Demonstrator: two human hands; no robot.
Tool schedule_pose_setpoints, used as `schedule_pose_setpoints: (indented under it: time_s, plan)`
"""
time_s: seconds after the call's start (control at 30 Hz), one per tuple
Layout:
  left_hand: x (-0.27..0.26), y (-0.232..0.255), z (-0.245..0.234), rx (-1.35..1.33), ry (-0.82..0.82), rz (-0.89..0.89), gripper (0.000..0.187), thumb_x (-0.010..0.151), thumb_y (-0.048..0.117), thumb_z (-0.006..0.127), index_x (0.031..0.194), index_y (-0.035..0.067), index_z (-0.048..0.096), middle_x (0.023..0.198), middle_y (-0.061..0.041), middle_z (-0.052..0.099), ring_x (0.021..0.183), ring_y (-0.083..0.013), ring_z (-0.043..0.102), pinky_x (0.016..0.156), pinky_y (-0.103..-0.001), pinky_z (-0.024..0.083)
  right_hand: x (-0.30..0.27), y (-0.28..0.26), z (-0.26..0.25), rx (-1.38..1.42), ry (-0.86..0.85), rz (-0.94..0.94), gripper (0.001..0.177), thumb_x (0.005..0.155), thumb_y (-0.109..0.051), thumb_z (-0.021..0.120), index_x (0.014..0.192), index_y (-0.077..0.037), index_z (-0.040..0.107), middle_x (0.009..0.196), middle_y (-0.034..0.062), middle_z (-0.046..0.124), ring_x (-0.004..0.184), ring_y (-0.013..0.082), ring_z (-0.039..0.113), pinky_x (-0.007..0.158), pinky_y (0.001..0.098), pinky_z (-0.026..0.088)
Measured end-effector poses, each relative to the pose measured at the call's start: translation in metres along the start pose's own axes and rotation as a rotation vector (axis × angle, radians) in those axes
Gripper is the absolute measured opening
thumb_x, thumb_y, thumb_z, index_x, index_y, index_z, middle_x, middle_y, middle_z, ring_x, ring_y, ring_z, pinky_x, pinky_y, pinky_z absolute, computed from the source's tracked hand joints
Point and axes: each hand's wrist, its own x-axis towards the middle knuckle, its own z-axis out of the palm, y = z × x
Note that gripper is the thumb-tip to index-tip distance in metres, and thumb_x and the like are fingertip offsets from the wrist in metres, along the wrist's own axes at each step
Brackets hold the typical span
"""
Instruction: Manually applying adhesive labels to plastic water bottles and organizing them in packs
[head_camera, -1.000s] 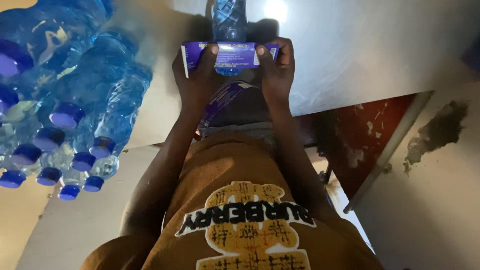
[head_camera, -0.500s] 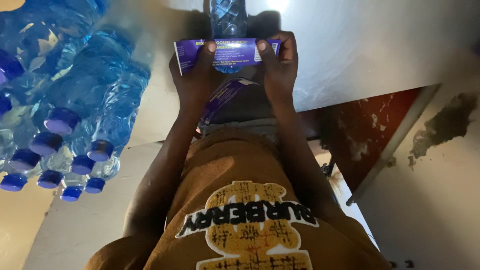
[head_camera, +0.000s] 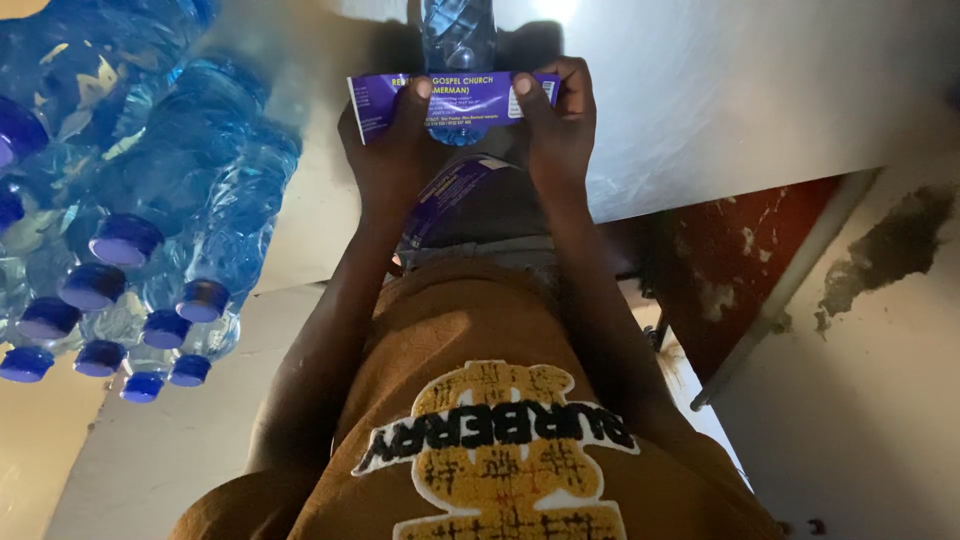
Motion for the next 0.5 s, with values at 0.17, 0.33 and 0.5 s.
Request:
schedule_pose_setpoints:
  time_s: [0.17, 0.33, 0.5]
  plan:
    - [-0.001, 0.005, 0.006, -0.121, 0.014, 0.016, 0.03, 0.091, 0.041, 0.086, 0.088, 0.016, 0.07, 0.08, 0.0, 0.076, 0.077, -0.0144, 0.076, 0.069, -0.034, 0.062, 0.002, 0.004, 0.001, -0.055, 0.028, 0.004, 0.028, 0.103, -0.036, 0.078, 0.103, -0.018, 0.056, 0.095, -0.0026, 0.06, 0.092, 0.0108, 0.063, 0.079, 0.0291, 0.056]
    - [0.001, 0.009, 0.004, 0.092, 0.006, 0.173, 0.05, 0.096, 0.063, 0.072, 0.097, 0.013, 0.065, 0.088, -0.005, 0.075, 0.085, -0.0192, 0.077, 0.071, -0.036, 0.062, 0.005, 0.012, 0.008, -0.036, 0.014, 0.001, 0.028, 0.104, -0.036, 0.078, 0.105, -0.018, 0.058, 0.098, -0.0012, 0.061, 0.095, 0.0132, 0.062, 0.079, 0.0309, 0.056]
    - [0.008, -0.007, 0.006, 0.168, 0.061, 0.363, 0.061, 0.105, 0.072, 0.058, 0.106, 0.011, 0.057, 0.097, -0.008, 0.07, 0.089, -0.0242, 0.072, 0.074, -0.04, 0.058, 0.005, 0.025, 0.025, -0.069, 0.002, -0.063, 0.022, 0.105, -0.032, 0.074, 0.105, -0.018, 0.058, 0.095, -0.0011, 0.059, 0.09, 0.0136, 0.058, 0.079, 0.0326, 0.052]
